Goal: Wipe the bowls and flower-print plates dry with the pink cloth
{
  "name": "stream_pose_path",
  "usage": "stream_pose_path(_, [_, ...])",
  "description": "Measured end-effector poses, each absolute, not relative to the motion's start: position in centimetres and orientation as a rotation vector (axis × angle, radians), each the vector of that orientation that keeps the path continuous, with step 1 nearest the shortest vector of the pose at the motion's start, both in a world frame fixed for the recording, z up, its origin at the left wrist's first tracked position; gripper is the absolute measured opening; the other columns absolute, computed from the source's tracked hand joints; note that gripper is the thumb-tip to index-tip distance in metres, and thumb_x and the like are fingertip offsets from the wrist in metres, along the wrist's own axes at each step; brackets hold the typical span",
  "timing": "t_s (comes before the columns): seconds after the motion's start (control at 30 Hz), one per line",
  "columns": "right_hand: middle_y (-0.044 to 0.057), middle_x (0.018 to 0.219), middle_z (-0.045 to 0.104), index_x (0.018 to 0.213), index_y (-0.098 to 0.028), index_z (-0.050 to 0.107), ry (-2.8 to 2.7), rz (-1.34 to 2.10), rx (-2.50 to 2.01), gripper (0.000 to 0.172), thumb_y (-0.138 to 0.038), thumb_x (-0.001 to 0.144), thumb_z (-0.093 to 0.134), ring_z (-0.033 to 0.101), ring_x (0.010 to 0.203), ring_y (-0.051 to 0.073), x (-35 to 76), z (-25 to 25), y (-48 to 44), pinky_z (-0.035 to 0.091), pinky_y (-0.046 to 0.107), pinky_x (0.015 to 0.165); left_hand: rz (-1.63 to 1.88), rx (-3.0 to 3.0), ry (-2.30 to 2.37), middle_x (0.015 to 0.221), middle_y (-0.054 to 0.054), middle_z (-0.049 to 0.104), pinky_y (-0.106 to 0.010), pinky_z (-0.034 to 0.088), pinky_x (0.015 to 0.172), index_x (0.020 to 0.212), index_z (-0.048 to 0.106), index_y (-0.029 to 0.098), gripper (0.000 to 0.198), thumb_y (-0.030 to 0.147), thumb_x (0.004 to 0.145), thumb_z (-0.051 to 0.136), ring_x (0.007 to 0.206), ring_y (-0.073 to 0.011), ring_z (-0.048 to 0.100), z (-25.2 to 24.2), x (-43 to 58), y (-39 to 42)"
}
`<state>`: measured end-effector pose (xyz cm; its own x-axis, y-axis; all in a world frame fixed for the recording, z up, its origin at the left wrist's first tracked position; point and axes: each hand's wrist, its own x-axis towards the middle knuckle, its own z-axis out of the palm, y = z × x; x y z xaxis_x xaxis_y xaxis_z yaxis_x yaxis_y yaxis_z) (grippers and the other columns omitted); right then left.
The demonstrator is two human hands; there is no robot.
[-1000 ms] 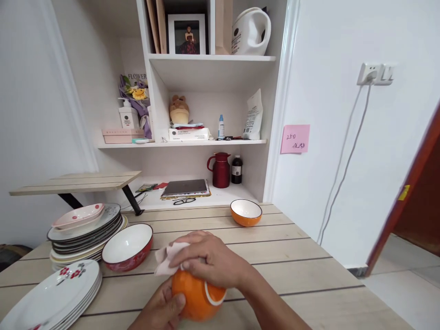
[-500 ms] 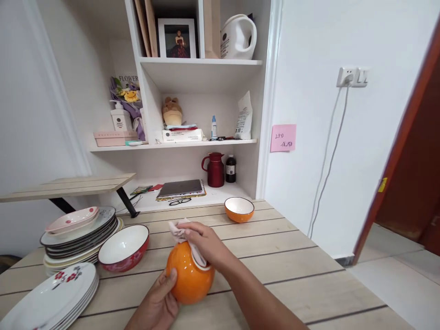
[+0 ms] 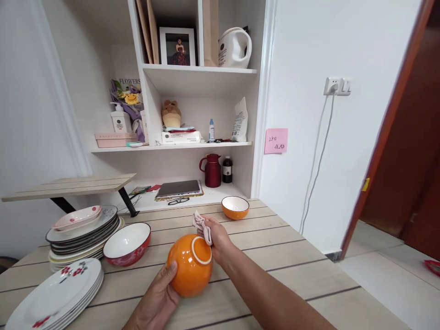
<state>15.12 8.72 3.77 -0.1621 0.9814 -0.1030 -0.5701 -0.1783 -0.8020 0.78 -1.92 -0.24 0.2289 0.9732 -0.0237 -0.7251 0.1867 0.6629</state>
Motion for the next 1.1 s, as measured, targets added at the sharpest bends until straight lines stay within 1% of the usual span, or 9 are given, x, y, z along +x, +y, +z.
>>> stream_pose_path(0.13, [0.003,0.078,0.072,0.092,-0.021,0.064,-0.719,1.607,-0.891,0.018,-0.030,0.077,0.065,0.066,0.066,0.018,15.2,2.6,6.6,0.051,0.030,0.063,1.301,0.622,0.471,0.122,-0.014,0.068,-0.042,0.042,0.106,0.139,0.049,0.018,0.057,0.029,0.087,0.067,0.115,-0.0270,0.063,0.0,0.8,-1.9])
stream_pose_path(0.33, [0.001,0.092,0.073,0.100,-0.024,0.062,-0.715,1.558,-0.924,0.030,-0.039,0.075,0.067,0.066,0.080,0.018,14.3,1.4,2.9,0.049,0.026,0.064,1.437,0.622,0.448,0.128,-0.009,0.066,-0.038,0.039,0.109,0.140,0.047,0.026,0.057,0.027,0.087,0.066,0.118,-0.0222,0.061,1.2,0.5,-2.0])
stream_pose_path(0.53, [0.000,0.071,0.069,0.096,-0.023,0.061,-0.874,1.624,-0.978,0.026,-0.028,0.070,0.062,0.059,0.056,0.013,15.2,1.2,2.5,0.046,0.024,0.053,1.370,0.925,0.661,0.114,-0.011,0.072,-0.036,0.043,0.099,0.120,0.064,0.017,0.042,0.030,0.081,0.073,0.106,-0.0249,0.065,2.8,1.3,-3.1])
stream_pose_path(0.73, [0.001,0.054,0.064,0.088,-0.020,0.065,-1.042,1.684,-1.128,0.024,-0.020,0.065,0.061,0.056,0.042,0.016,17.7,1.5,2.7,0.040,0.025,0.040,1.144,1.534,1.014,0.094,-0.007,0.072,-0.030,0.047,0.079,0.099,0.067,0.018,0.019,0.030,0.085,0.062,0.088,-0.0232,0.064,4.9,2.5,-4.4])
stream_pose_path(0.8, [0.003,0.062,0.068,0.094,-0.021,0.065,-1.074,1.545,-1.156,0.027,-0.025,0.068,0.063,0.059,0.047,0.018,18.8,1.7,3.0,0.042,0.027,0.042,1.017,1.852,1.262,0.083,-0.005,0.070,-0.030,0.045,0.072,0.089,0.066,0.019,0.014,0.031,0.085,0.060,0.079,-0.0228,0.063,5.0,2.4,-4.8])
stream_pose_path(0.87, [0.005,0.083,0.073,0.104,-0.023,0.062,-1.055,1.251,-1.163,0.035,-0.031,0.070,0.067,0.066,0.063,0.021,20.0,2.1,3.5,0.049,0.030,0.052,0.785,2.150,1.512,0.077,-0.004,0.069,-0.031,0.043,0.068,0.085,0.064,0.020,0.014,0.032,0.087,0.057,0.074,-0.0233,0.061,4.7,2.0,-5.1])
stream_pose_path(0.93, [0.006,0.110,0.069,0.112,-0.027,0.057,-1.010,1.088,-1.131,0.044,-0.037,0.071,0.069,0.068,0.086,0.023,21.1,2.8,3.9,0.053,0.032,0.066,0.532,2.358,1.668,0.079,-0.005,0.069,-0.032,0.043,0.068,0.086,0.062,0.021,0.011,0.029,0.088,0.054,0.077,-0.0250,0.062,4.1,1.6,-5.3])
stream_pose_path(0.97, [0.007,0.116,0.067,0.114,-0.027,0.054,-0.984,1.019,-1.086,0.046,-0.040,0.072,0.070,0.067,0.090,0.024,21.5,3.4,3.9,0.053,0.034,0.069,0.430,2.437,1.704,0.081,-0.005,0.070,-0.032,0.044,0.069,0.086,0.062,0.022,0.010,0.026,0.088,0.053,0.081,-0.0254,0.063,3.7,1.4,-5.4])
stream_pose_path(1.1, [0.007,0.111,0.066,0.106,-0.027,0.048,-0.987,0.941,-0.812,0.044,-0.046,0.075,0.072,0.068,0.081,0.022,21.3,6.5,2.6,0.053,0.036,0.069,0.202,2.729,1.679,0.083,-0.003,0.072,-0.037,0.044,0.094,0.087,0.062,0.022,0.017,0.009,0.083,0.051,0.085,-0.0204,0.065,2.6,1.0,-4.9])
